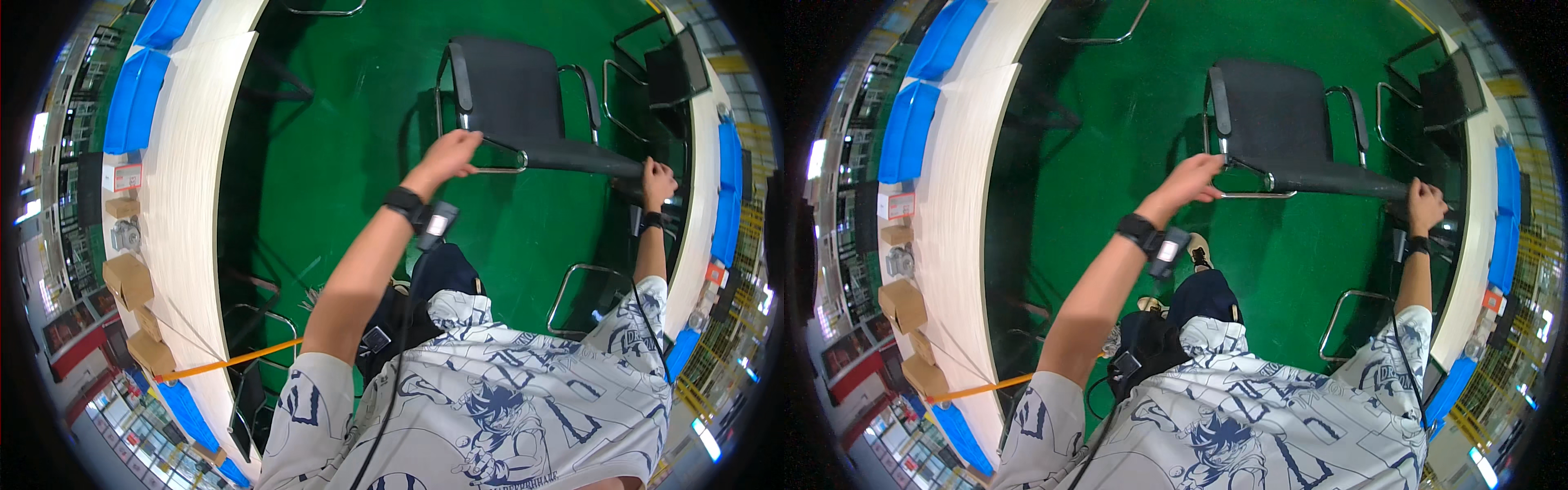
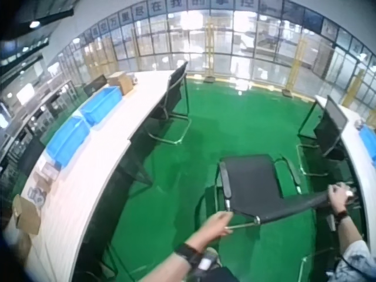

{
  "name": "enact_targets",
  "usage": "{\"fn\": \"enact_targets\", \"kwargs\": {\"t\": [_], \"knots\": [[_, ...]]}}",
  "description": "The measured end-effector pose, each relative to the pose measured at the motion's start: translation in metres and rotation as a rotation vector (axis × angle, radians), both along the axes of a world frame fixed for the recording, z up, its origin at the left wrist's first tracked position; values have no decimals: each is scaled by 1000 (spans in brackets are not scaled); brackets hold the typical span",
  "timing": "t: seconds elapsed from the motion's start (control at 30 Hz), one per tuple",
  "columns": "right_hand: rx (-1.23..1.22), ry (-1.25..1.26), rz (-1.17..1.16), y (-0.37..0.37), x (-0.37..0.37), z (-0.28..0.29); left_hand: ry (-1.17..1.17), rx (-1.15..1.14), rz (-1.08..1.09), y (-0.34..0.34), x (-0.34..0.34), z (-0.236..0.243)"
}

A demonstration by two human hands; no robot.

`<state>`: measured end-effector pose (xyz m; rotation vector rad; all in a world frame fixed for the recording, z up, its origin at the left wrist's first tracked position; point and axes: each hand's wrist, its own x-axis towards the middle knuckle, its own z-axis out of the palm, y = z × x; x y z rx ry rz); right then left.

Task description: The recorder is mopping the green floor in a warehouse, moving chairs to clean underneath them.

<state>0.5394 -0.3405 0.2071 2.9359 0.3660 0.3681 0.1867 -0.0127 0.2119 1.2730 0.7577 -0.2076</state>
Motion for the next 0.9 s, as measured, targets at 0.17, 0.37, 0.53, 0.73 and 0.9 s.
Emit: {"fn": "enact_targets", "kwargs": {"t": [0.17,0.37,0.53,0.73,0.9], "knots": [[760,329,-94,-67,60,-26,-70,-114,-68,-38,57,6],[1017,459,-85,-38,-32,-20,-150,-249,196,-43,46,-2],[1015,469,-75,-26,-141,-15,-73,235,160,-12,-7,-7],[1044,468,-20,-40,-216,-24,-72,217,198,-22,-88,-10],[973,493,127,-21,-255,-30,-115,153,330,-40,-184,-14]]}}
